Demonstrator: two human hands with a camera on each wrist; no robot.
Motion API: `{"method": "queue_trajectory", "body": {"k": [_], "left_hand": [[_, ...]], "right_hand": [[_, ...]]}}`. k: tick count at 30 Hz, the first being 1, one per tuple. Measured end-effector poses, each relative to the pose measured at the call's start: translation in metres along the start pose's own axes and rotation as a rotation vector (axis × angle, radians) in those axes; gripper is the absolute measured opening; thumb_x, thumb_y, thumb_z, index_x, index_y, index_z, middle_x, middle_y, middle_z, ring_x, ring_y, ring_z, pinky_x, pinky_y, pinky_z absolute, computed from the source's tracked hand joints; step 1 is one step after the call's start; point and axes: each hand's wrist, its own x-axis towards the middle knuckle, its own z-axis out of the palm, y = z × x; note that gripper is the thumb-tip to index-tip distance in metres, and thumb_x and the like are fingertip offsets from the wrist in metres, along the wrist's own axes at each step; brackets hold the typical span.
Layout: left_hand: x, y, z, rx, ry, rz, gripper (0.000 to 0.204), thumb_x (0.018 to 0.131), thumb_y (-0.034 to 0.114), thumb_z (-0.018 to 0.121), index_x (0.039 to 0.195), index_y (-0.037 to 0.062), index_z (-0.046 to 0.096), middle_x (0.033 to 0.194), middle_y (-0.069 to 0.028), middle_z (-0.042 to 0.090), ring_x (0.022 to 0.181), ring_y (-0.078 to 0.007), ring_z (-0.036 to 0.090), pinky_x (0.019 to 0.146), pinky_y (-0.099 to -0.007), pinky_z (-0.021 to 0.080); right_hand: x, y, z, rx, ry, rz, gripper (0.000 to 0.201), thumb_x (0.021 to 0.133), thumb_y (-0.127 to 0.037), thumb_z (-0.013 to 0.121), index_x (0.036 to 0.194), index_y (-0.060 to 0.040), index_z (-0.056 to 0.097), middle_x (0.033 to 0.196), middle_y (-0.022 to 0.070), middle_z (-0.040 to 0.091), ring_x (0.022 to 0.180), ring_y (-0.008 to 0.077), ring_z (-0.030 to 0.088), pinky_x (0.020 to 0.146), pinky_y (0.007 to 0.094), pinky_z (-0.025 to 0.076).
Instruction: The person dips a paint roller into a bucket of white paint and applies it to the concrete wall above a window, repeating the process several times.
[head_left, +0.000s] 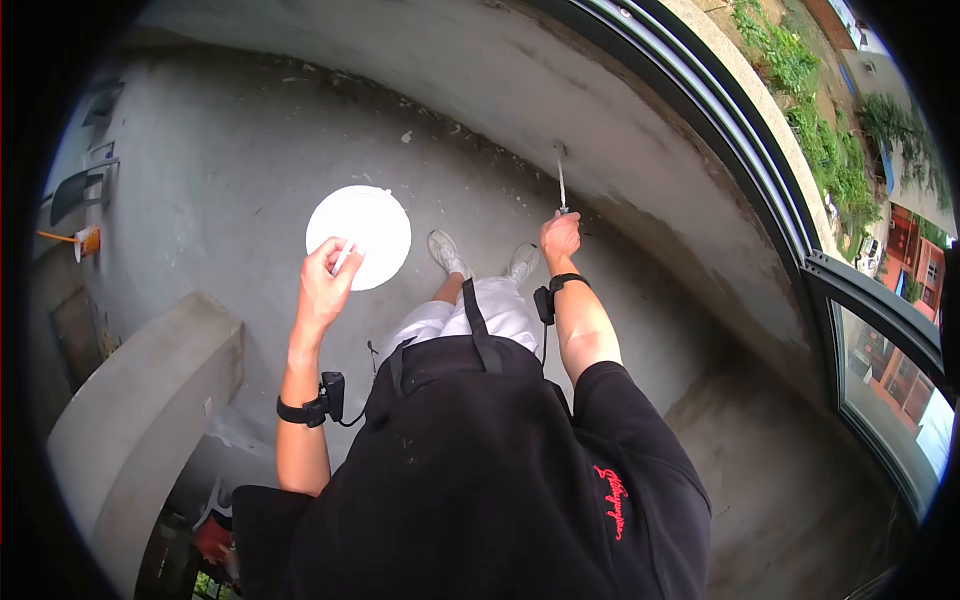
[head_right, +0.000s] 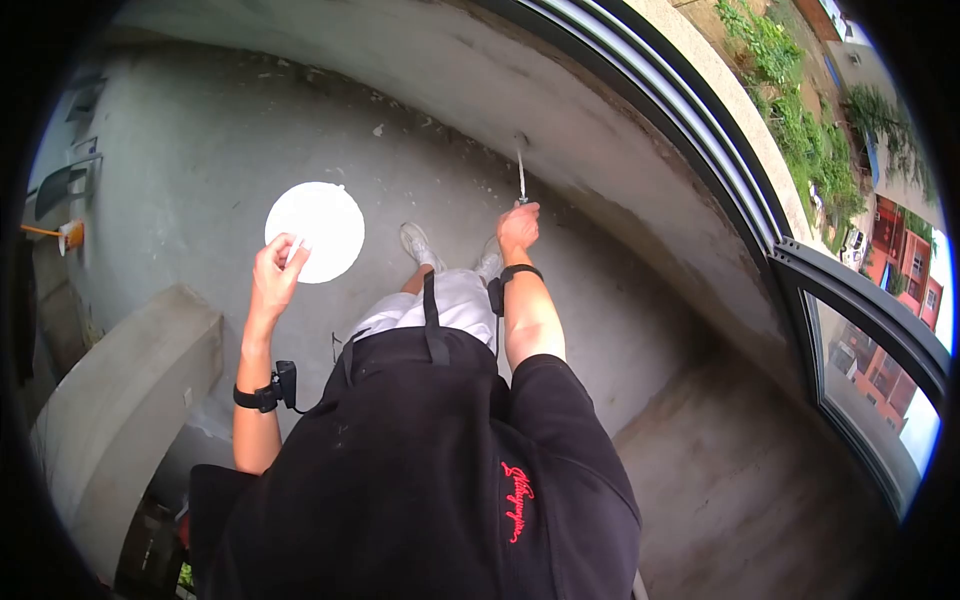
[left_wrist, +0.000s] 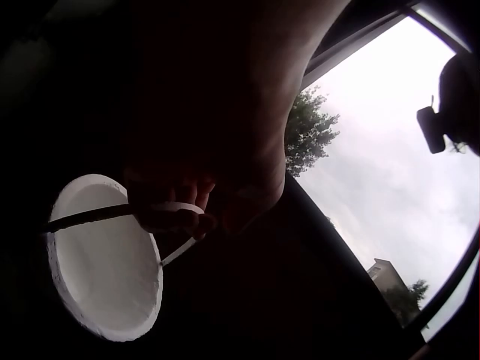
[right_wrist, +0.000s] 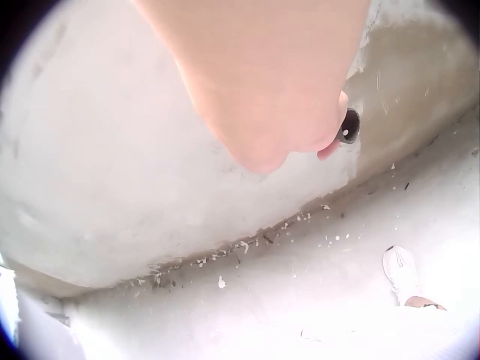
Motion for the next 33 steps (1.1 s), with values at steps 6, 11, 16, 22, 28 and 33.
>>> {"method": "queue_trajectory", "body": {"k": [6,11,16,22,28,33], "left_hand": [[0.007,0.003,0.005,-0.008,-0.005,0.029,0.023,0.088,0.022,0.065,0.088,-0.0006,0.061,0.067,0.0004,0.058,0.062,-0.0051,0.047,0.057,-0.0232,0.038],[0.007,0.007,0.006,-0.024,-0.032,0.057,0.024,0.089,0.024,0.065,0.087,0.0000,0.061,0.066,0.0019,0.057,0.061,-0.0045,0.046,0.055,-0.0230,0.037],[0.001,0.019,0.002,-0.071,-0.059,0.101,0.022,0.088,0.022,0.065,0.086,0.0001,0.061,0.065,0.0032,0.056,0.059,-0.0041,0.044,0.054,-0.0230,0.035],[-0.009,0.027,-0.001,-0.161,-0.032,0.212,0.020,0.087,0.019,0.065,0.083,-0.0002,0.061,0.062,0.0036,0.055,0.060,-0.0034,0.043,0.054,-0.0225,0.035],[-0.017,0.038,-0.004,-0.169,0.045,0.239,0.022,0.085,0.019,0.065,0.079,-0.0017,0.059,0.056,0.0025,0.050,0.056,-0.0043,0.044,0.053,-0.0243,0.037],[-0.015,0.040,-0.002,-0.163,0.074,0.254,0.025,0.083,0.020,0.066,0.071,-0.0008,0.058,0.053,0.0047,0.047,0.052,-0.0040,0.042,0.049,-0.0251,0.036]], "right_hand": [[0.005,0.055,-0.042,-0.109,0.046,-0.008,0.033,0.096,-0.035,0.048,0.103,-0.0023,0.047,0.102,0.0193,0.062,0.093,0.0384,0.064,0.078,0.0507,0.050],[-0.005,0.102,-0.079,-0.178,0.129,-0.045,0.034,0.097,-0.037,0.047,0.102,-0.0033,0.047,0.098,0.0187,0.062,0.088,0.0389,0.064,0.074,0.0513,0.051],[-0.020,0.136,-0.122,-0.155,0.182,-0.043,0.038,0.096,-0.039,0.045,0.098,-0.0018,0.049,0.095,0.0233,0.064,0.086,0.0446,0.064,0.075,0.0541,0.049],[-0.045,0.174,-0.162,-0.209,0.248,-0.014,0.038,0.096,-0.041,0.046,0.099,-0.0036,0.050,0.096,0.0209,0.065,0.086,0.0419,0.065,0.075,0.0534,0.050],[-0.070,0.187,-0.210,-0.051,0.119,-0.053,0.048,0.095,-0.046,0.044,0.101,-0.0001,0.057,0.092,0.0247,0.067,0.089,0.0458,0.062,0.077,0.0528,0.048],[-0.083,0.166,-0.244,0.233,-0.101,-0.234,0.047,0.093,-0.048,0.052,0.091,-0.0015,0.055,0.073,0.0153,0.062,0.070,0.0311,0.061,0.067,0.0417,0.048]]}}
